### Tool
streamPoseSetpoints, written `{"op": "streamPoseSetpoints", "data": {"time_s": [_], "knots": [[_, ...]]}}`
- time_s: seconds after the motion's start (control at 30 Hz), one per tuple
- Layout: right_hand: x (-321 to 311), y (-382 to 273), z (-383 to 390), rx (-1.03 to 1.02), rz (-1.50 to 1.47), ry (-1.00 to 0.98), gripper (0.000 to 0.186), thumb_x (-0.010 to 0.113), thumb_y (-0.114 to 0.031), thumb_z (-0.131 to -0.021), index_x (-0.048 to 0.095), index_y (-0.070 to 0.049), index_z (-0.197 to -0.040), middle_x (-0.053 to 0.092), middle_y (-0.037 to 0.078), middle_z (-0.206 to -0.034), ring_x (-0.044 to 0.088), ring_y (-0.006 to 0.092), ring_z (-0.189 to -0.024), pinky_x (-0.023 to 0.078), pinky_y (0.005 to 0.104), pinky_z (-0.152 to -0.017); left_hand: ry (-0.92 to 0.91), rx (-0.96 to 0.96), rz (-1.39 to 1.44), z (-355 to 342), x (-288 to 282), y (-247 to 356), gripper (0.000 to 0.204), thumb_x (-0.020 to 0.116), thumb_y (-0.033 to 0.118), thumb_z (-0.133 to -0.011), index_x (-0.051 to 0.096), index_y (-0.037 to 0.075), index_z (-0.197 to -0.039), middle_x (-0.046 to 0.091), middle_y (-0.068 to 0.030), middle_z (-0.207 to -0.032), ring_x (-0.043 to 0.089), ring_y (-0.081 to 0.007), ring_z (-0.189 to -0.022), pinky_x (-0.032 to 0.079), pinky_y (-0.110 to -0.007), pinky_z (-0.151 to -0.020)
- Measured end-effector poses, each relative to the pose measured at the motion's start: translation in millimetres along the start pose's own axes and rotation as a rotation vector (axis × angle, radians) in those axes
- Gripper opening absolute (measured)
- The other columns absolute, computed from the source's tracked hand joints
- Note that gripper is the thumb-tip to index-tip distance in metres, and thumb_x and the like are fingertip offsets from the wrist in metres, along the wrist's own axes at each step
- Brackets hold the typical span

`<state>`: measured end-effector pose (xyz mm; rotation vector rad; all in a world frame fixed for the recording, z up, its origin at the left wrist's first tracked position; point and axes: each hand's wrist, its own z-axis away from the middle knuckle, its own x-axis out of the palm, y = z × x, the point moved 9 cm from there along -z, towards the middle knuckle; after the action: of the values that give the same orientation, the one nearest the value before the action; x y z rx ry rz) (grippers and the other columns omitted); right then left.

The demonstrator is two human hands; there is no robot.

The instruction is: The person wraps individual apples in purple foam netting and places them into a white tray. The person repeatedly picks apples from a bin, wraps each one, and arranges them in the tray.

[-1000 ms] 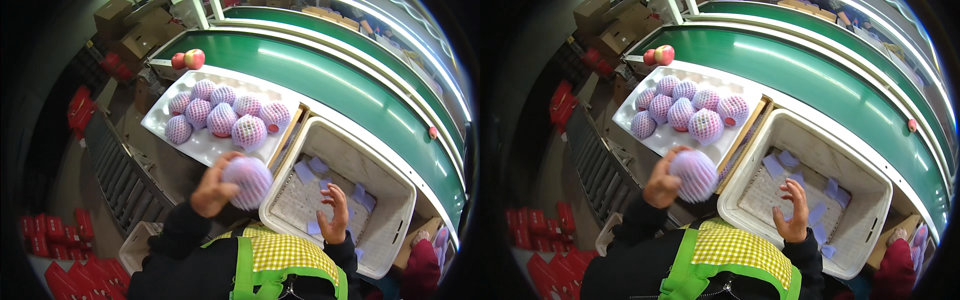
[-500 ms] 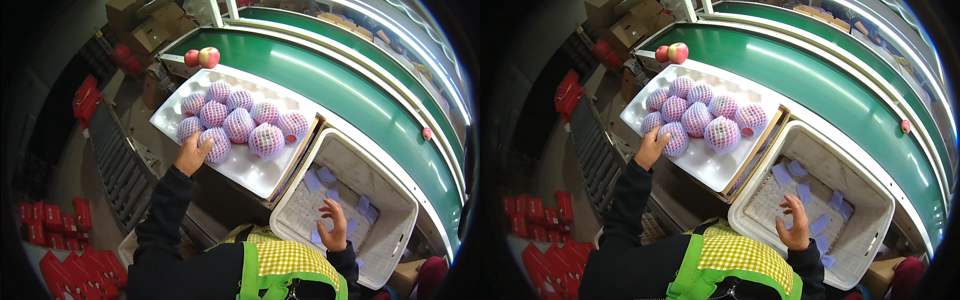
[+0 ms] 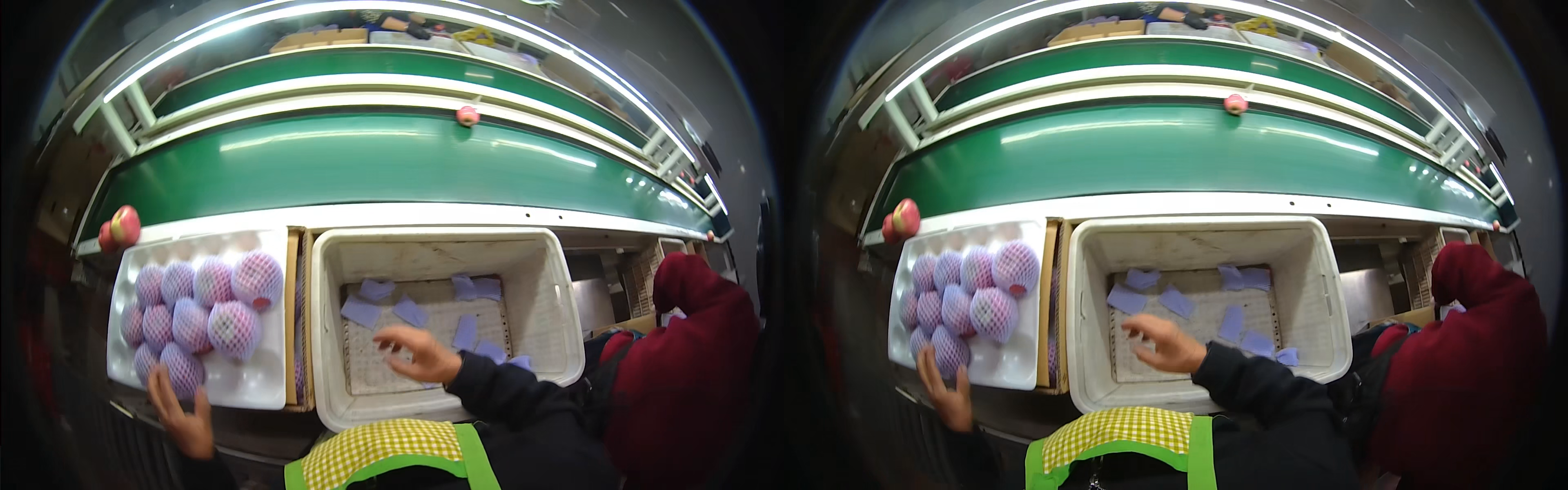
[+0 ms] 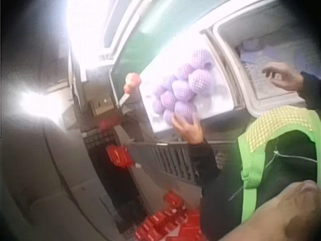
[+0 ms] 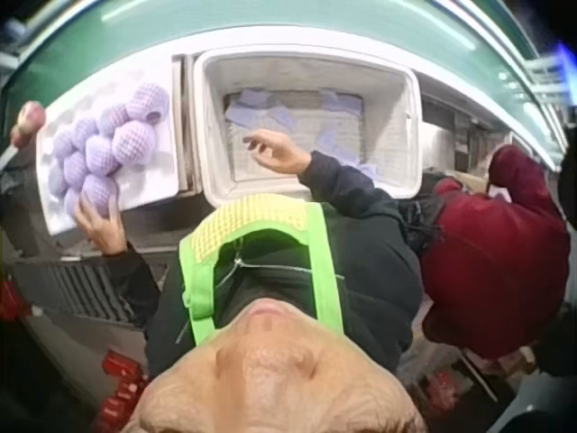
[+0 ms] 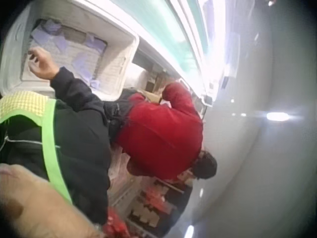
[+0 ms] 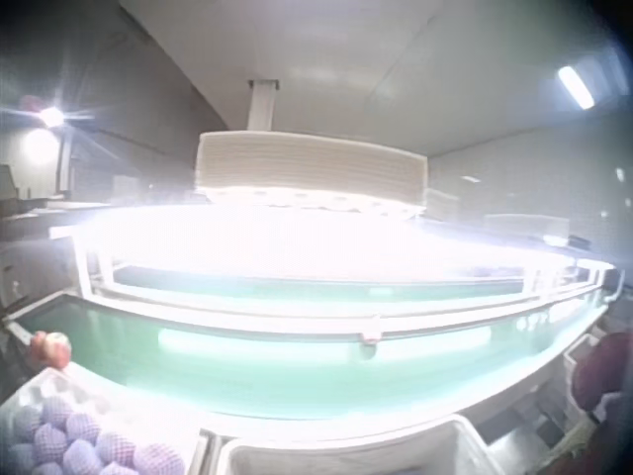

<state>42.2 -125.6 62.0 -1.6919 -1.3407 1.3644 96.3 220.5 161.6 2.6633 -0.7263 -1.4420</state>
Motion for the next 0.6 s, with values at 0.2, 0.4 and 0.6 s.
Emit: {"op": "streamPoseSetpoints", "data": {"time_s": [0.2,0.4,0.6], "knots": [[-149,18,-100,-0.045,0.413,0.409,0.028,0.059,-0.008,-0.073,0.054,0.005,-0.097,0.058,0.017,-0.090,0.057,0.0265,-0.082,0.046,0.0322,-0.071,-1.331,-0.154,1.523,42,104,184,0.038,0.049,0.011,-0.085,0.042,-0.006,-0.118,0.056,-0.0141,-0.103,0.055,-0.0187,-0.096,0.043,-0.028,-0.082],[-235,138,-203,0.277,0.817,0.435,0.049,0.059,-0.026,-0.072,0.047,0.004,-0.108,0.052,0.023,-0.108,0.048,0.0359,-0.102,0.039,0.0403,-0.088,-1.205,0.216,0.942,89,223,227,0.042,0.055,0.026,-0.083,0.047,-0.003,-0.112,0.056,-0.0188,-0.097,0.057,-0.0282,-0.088,0.046,-0.035,-0.074],[-256,175,-274,0.426,0.966,0.418,0.063,0.060,-0.033,-0.072,0.036,-0.002,-0.122,0.041,0.018,-0.123,0.037,0.0343,-0.114,0.033,0.0426,-0.094,-1.112,0.351,0.578,83,224,221,0.038,0.058,0.028,-0.080,0.051,0.000,-0.105,0.056,-0.0176,-0.084,0.056,-0.0327,-0.080,0.046,-0.039,-0.068]]}}
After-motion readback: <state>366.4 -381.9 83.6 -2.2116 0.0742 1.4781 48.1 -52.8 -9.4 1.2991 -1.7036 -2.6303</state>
